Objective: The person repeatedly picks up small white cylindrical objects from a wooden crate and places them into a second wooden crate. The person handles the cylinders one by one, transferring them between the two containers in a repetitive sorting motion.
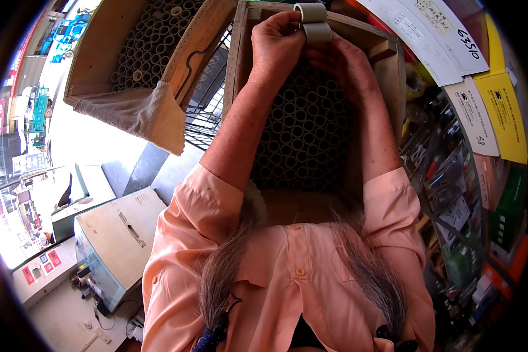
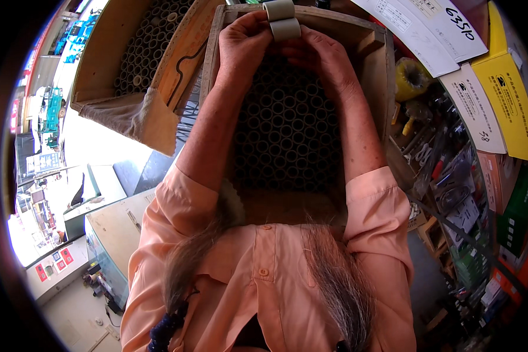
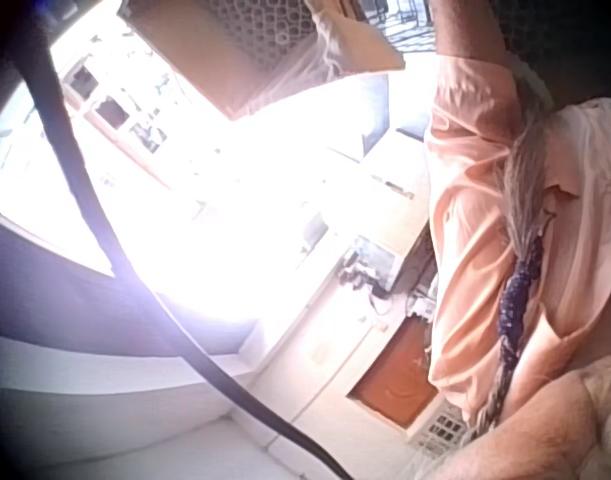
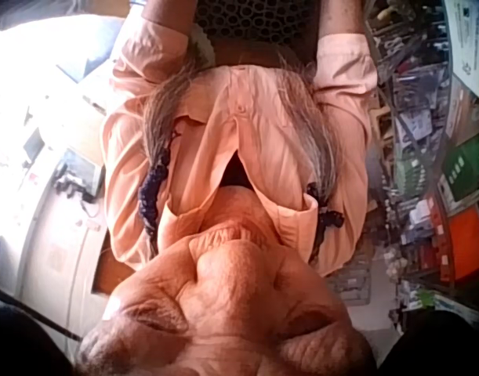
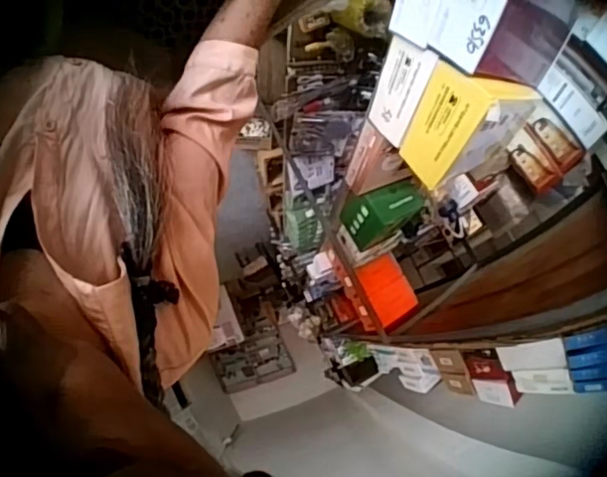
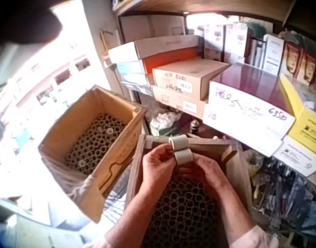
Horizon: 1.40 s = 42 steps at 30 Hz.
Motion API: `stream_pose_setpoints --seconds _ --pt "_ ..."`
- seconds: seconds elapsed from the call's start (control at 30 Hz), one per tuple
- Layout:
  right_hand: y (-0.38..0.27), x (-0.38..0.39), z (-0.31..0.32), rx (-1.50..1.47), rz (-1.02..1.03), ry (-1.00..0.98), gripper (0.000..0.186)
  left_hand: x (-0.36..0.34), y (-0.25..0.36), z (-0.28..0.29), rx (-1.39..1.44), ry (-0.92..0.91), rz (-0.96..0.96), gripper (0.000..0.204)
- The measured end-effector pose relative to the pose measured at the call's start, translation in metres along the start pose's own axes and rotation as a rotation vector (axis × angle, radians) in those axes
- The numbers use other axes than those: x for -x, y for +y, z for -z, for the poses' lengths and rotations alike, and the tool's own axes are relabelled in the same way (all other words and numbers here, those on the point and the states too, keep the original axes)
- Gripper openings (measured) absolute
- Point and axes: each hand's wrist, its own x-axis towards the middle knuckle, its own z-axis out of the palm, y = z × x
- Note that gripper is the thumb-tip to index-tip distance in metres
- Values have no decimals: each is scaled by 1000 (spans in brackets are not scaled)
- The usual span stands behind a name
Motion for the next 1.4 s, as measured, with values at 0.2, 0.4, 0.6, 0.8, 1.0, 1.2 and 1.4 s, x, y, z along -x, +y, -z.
stream_pose_setpoints --seconds 0.2,0.4,0.6,0.8,1.0,1.2,1.4 --pt "1 0 3 -76 -31 -21 45 5 16 2 -11 -102 117 25" --pt "-3 2 -1 -143 -38 9 44 8 20 2 30 -157 183 25" --pt "-5 3 0 -71 -41 38 42 7 21 5 157 -189 257 26" --pt "-5 3 1 8 23 185 41 9 18 3 76 -146 182 29" --pt "21 -11 23 419 56 280 42 6 23 4 50 -16 176 30" --pt "49 4 7 1388 -15 140 35 7 26 6 32 -45 211 31" --pt "91 -3 10 1561 -181 72 31 7 23 7 66 -50 222 30"
